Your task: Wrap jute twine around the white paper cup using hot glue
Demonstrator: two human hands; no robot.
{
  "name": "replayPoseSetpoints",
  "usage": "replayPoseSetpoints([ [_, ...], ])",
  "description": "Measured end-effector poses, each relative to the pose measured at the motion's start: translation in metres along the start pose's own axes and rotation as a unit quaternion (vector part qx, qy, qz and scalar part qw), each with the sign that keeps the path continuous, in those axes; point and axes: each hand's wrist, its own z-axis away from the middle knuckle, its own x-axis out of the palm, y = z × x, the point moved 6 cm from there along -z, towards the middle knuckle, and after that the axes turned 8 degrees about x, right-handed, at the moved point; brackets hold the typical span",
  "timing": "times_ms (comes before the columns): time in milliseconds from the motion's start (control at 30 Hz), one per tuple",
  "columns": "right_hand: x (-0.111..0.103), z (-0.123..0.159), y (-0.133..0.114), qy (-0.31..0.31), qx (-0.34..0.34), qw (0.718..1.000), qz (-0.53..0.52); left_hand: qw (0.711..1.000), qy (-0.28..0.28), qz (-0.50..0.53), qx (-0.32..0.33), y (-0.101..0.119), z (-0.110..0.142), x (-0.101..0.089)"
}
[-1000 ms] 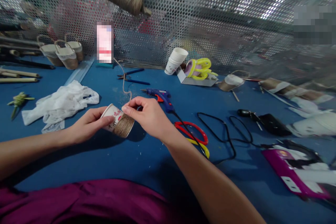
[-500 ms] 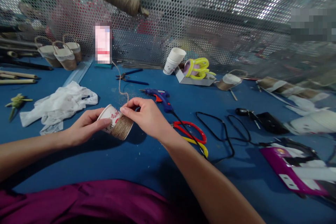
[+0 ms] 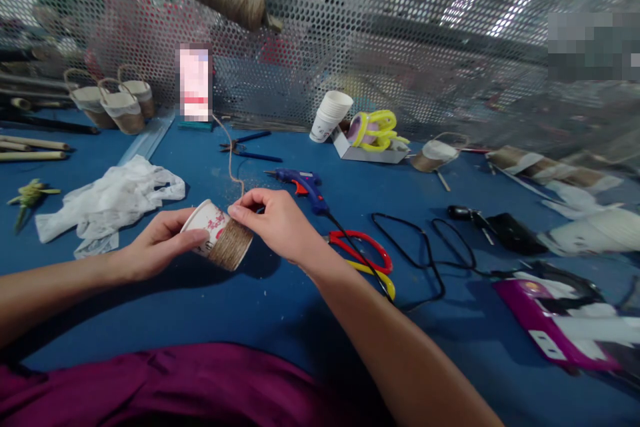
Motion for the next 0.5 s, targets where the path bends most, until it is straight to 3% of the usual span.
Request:
replayPoseSetpoints([
  [333,0.0018,-0.0011,0.0025,-0.007,0.026,1.000,-0.009,0.999,-0.021,-0.021,0.040,0.0053,0.0028,0.0002],
  [500,0.0035,-0.0042,0.0097,-0.016,0.049,0.998,-0.021,1.000,-0.012,0.001,0.027,0.0041,0.0020,-0.0009],
])
